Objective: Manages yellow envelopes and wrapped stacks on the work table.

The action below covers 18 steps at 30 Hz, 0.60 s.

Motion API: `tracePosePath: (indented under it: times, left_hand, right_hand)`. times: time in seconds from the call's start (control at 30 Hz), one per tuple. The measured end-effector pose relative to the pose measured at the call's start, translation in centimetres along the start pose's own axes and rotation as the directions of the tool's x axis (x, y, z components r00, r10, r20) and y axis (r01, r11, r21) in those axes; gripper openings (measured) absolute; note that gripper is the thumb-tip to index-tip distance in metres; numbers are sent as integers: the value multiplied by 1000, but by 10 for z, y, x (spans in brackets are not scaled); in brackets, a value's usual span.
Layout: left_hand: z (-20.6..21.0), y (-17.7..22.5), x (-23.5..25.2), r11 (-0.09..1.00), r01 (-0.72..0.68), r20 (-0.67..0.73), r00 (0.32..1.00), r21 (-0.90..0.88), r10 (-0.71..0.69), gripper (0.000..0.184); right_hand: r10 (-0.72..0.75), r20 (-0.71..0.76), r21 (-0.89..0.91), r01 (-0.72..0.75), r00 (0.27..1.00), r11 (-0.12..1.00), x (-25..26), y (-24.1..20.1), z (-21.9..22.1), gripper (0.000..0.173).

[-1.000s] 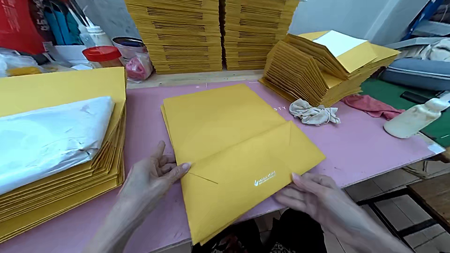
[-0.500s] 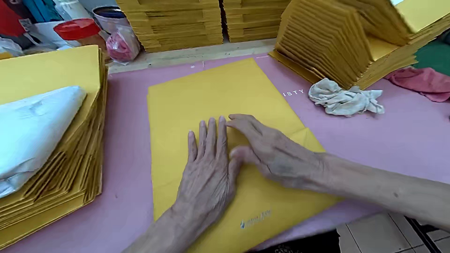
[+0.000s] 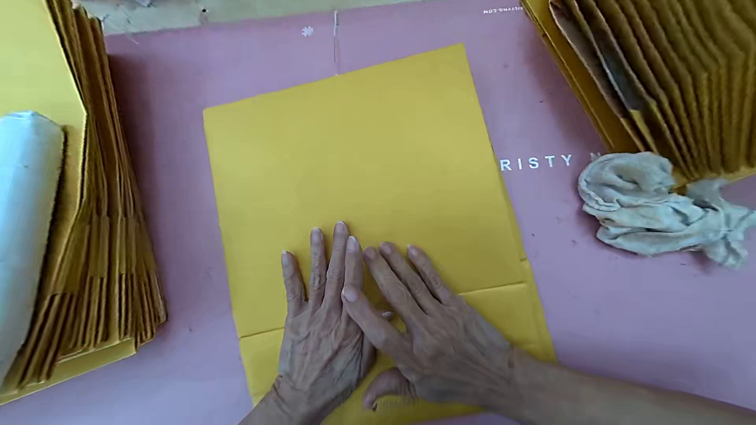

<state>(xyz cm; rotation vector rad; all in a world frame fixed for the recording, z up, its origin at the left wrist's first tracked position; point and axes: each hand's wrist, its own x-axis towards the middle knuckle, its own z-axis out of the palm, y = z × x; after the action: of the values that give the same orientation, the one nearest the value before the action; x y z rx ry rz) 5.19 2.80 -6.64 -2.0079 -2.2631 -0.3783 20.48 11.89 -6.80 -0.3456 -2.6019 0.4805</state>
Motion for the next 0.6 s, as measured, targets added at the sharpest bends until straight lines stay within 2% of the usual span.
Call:
tracePosePath:
  times: [0.13, 0.2, 0.3, 0.43, 0.6]
  left_hand:
    - [-3, 0, 2, 998, -65, 32, 997, 5, 64, 73]
    - [-5, 1, 2, 997, -79, 74, 994, -27, 81, 82]
    - [-4, 3, 1, 996, -3, 68, 998, -90, 9, 67]
    - [-1, 6, 2, 951, 217, 65, 976, -223, -207, 76]
    - [6, 10, 1, 974, 207, 60, 978, -91, -202, 77]
  right_hand:
    - [38, 79, -102, -30, 996, 994, 8, -9, -4, 84]
    - [108, 40, -81, -105, 993, 991, 15, -18, 0, 84]
    - [176, -38, 28, -175, 984, 984, 16, -15, 8, 87]
    - [202, -57, 126, -194, 978, 973, 15, -11, 5, 86]
    - [184, -9, 145, -181, 983, 973, 14, -9, 5, 88]
